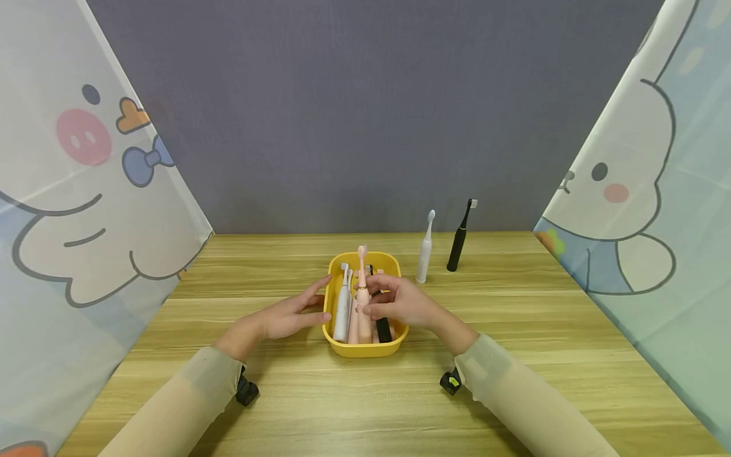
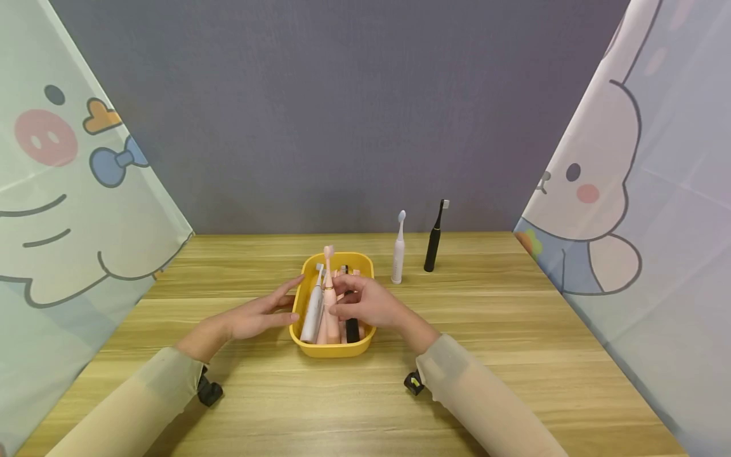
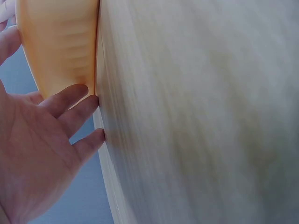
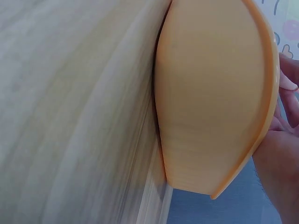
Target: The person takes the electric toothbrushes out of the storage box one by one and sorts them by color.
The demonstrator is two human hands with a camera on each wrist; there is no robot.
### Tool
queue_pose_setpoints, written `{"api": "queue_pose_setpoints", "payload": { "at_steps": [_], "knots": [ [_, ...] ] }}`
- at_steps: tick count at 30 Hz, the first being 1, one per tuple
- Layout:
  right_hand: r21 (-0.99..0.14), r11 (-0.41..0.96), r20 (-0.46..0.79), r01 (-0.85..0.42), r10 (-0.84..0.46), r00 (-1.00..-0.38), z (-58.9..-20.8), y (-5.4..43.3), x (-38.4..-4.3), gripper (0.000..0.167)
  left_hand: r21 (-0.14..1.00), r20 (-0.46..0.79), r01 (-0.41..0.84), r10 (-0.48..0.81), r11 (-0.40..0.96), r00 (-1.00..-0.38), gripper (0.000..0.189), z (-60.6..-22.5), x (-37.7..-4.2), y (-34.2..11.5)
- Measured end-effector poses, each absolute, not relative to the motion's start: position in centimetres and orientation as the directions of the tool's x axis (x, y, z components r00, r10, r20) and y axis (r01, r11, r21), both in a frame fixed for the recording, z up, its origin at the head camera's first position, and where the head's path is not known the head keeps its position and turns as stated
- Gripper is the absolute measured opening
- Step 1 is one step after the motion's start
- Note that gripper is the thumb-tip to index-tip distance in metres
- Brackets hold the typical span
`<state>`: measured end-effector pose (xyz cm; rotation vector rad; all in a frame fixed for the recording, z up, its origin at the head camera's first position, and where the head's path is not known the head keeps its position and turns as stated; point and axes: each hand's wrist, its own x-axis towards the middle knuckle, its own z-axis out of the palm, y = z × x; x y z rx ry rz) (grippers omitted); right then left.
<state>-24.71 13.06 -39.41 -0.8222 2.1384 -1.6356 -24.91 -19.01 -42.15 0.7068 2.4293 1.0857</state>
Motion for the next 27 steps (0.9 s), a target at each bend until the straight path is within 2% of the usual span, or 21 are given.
{"api": "queue_pose_setpoints", "payload": {
  "at_steps": [10,27],
  "knots": [
    [-0.953,0.181,0.07,-0.245,-0.653,-0.754,-39.39,13.11,-24.44,0.046,0.769,-0.139,0.288,0.589,0.571,-0.796,0.094,-42.08,-24.85,-19.05],
    [-0.941,0.142,0.182,-0.309,-0.556,-0.811,-38.71,13.49,-23.99,0.044,0.757,-0.123,0.308,0.59,0.576,-0.798,0.094,-42.14,-24.88,-19.04]
  ]
}}
